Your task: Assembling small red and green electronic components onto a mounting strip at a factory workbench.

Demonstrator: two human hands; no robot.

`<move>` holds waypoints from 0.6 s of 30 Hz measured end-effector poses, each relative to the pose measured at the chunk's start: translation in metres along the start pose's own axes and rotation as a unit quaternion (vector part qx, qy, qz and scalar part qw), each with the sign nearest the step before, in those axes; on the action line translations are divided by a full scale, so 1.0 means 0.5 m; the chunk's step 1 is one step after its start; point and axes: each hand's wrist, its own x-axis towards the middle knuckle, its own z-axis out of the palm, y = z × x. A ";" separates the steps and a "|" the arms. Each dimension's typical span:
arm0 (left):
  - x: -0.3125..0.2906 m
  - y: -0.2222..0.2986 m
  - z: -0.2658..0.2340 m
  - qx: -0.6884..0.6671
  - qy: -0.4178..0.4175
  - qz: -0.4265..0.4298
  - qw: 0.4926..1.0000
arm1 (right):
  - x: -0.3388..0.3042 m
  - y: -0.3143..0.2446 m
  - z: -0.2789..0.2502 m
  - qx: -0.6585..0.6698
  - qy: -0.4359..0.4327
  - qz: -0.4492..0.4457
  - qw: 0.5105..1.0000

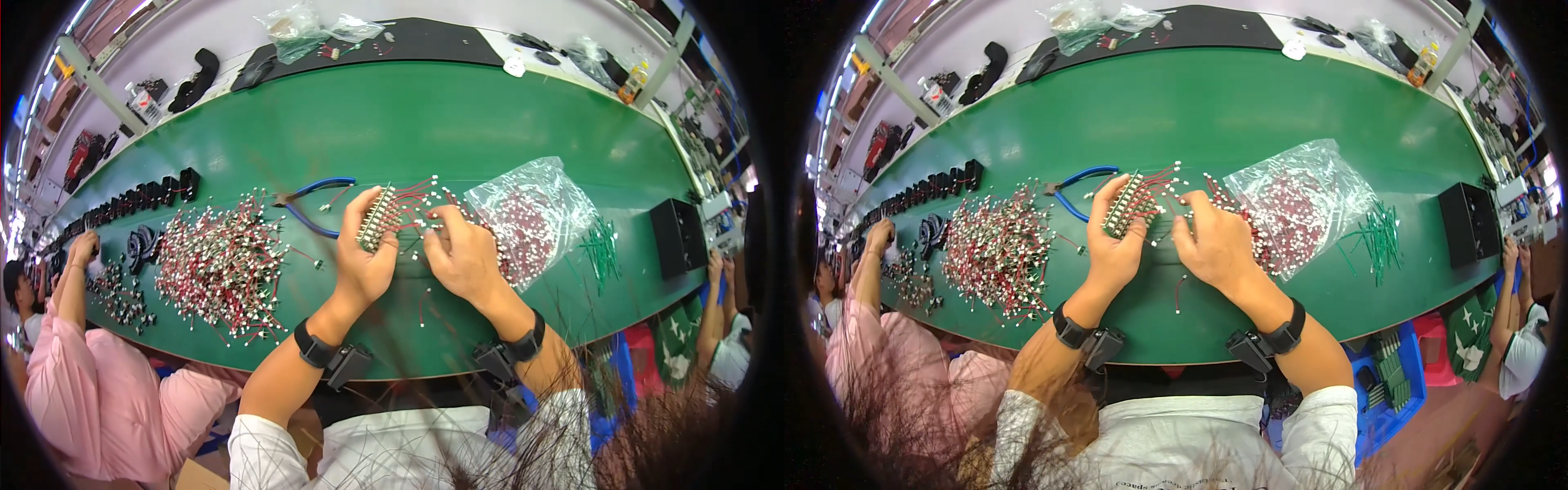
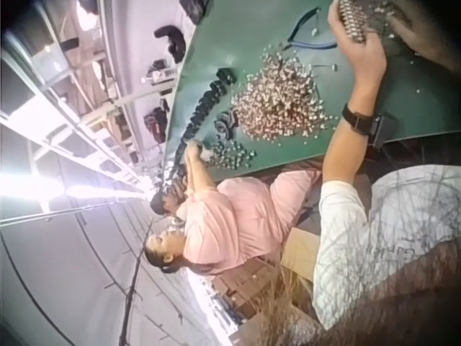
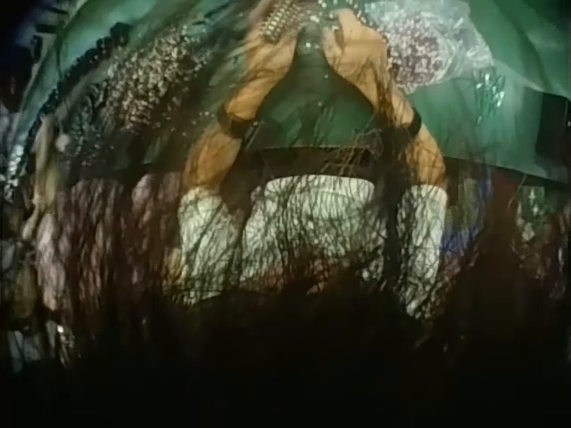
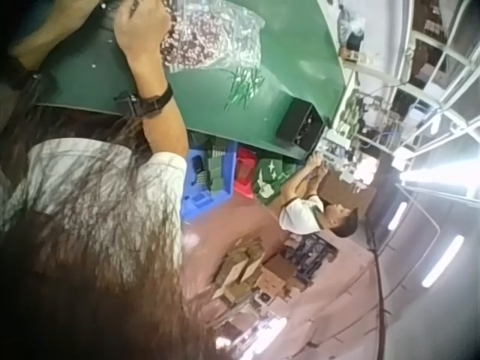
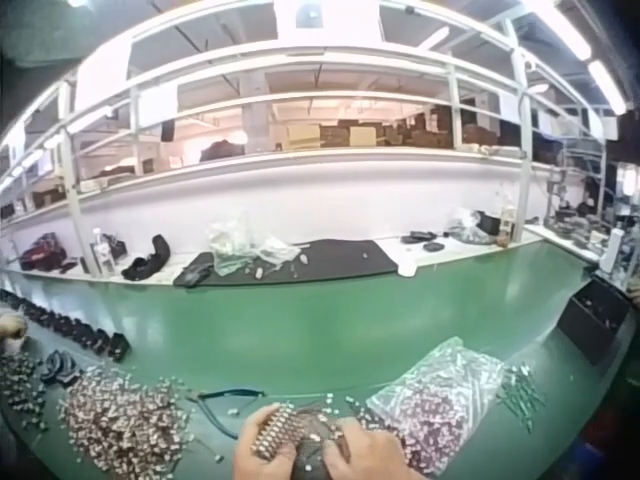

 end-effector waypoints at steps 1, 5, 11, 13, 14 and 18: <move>0.001 -0.003 -0.013 -0.009 0.025 -0.013 1.000 | 0.002 0.003 0.014 0.018 0.020 -0.026 0.999; 0.012 0.019 0.008 0.062 0.025 0.028 0.997 | 0.000 -0.004 -0.015 0.060 -0.021 -0.033 0.997; -0.004 0.001 0.005 0.011 0.024 -0.007 1.000 | -0.007 0.003 -0.007 0.053 -0.078 -0.010 0.995; -0.004 0.000 0.004 0.021 0.026 0.004 0.999 | 0.000 0.004 -0.013 -0.012 -0.068 -0.076 0.995; -0.002 0.001 0.004 0.025 0.024 0.009 0.999 | 0.004 0.002 -0.018 -0.083 -0.057 -0.134 0.986; -0.001 0.004 0.001 0.034 0.031 0.024 0.999 | 0.017 -0.008 -0.056 -0.182 -0.081 -0.132 0.971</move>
